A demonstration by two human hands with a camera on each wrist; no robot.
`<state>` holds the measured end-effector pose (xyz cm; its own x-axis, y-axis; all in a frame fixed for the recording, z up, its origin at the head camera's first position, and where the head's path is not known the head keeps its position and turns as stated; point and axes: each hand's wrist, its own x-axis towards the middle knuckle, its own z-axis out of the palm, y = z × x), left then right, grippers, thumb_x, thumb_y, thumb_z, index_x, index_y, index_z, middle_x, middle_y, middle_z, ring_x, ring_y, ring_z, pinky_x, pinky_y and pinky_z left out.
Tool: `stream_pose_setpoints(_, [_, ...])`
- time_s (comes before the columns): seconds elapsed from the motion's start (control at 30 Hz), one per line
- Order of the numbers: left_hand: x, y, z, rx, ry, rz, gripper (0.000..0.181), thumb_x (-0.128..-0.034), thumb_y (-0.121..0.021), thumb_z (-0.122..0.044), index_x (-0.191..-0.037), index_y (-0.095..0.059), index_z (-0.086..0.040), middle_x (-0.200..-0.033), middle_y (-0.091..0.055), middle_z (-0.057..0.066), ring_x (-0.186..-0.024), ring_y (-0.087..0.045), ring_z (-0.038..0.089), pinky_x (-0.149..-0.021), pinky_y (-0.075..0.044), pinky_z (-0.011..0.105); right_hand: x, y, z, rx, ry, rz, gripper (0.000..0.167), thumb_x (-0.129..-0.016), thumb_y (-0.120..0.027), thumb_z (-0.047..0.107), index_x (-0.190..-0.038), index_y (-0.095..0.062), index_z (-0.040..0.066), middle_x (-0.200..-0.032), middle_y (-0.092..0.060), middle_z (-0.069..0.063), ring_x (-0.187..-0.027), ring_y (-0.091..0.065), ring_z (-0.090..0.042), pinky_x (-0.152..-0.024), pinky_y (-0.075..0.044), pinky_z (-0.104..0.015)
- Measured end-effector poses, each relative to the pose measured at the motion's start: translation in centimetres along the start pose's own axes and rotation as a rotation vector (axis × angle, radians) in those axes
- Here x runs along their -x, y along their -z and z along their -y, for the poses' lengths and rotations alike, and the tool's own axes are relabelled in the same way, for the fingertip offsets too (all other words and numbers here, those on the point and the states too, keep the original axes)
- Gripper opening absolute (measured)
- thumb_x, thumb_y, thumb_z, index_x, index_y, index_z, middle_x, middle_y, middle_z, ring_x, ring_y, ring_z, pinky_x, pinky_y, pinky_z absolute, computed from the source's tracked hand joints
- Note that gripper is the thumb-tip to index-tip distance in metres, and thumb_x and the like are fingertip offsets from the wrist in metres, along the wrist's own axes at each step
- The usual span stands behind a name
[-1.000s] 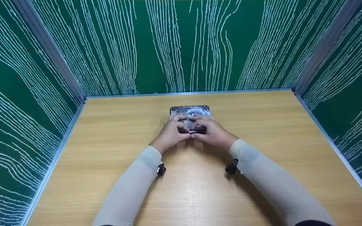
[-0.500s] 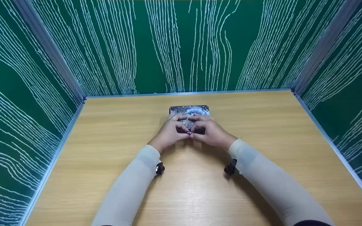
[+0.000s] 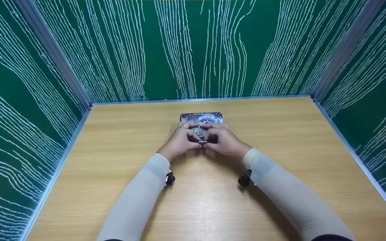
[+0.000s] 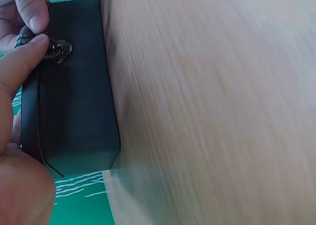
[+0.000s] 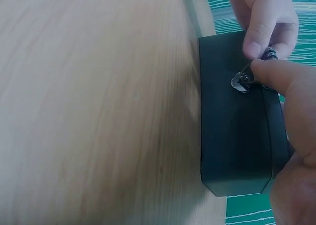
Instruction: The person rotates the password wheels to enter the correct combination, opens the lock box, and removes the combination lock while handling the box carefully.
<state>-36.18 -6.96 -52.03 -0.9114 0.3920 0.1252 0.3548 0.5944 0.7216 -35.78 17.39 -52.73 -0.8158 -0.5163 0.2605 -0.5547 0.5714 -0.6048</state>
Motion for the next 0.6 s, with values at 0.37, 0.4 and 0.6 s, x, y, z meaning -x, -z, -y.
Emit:
stream_pose_setpoints(0.37, [0.17, -0.33, -0.1, 0.01, -0.005, -0.008, 0.01, -0.0904, -0.098, -0.02, -0.093, -0.089, -0.016, -0.169, -0.06, -0.001, -0.168, -0.037, 0.034, -0.144, -0.02, 0.056, 0.28, 0.07, 0.26, -0.018, -0.014, 0.012, 0.021, -0.096, -0.092, 0.023, -0.11, -0.078, 0.018, -0.168, -0.062, -0.004, -0.165, -0.046, -0.04, -0.14, -0.025, -0.068])
stream_pose_setpoints(0.4, [0.15, -0.3, -0.14, 0.011, -0.01, -0.012, 0.011, -0.0905, -0.098, -0.021, -0.094, -0.089, -0.016, -0.168, -0.06, 0.0, -0.169, -0.037, 0.034, -0.145, -0.02, 0.055, 0.26, 0.11, 0.3, -0.017, -0.009, 0.007, 0.021, -0.096, -0.092, 0.024, -0.111, -0.078, 0.018, -0.168, -0.062, -0.004, -0.164, -0.046, -0.04, -0.14, -0.025, -0.068])
stream_pose_setpoints(0.6, [0.06, -0.29, -0.24, 0.01, -0.014, -0.027, 0.015, -0.0896, -0.099, -0.026, -0.093, -0.09, -0.015, -0.166, -0.062, -0.001, -0.17, -0.036, 0.035, -0.145, -0.02, 0.054, 0.23, 0.27, 0.31, -0.017, 0.012, -0.004, 0.019, -0.098, -0.091, 0.026, -0.109, -0.077, 0.018, -0.167, -0.064, -0.005, -0.164, -0.046, -0.041, -0.14, -0.025, -0.068])
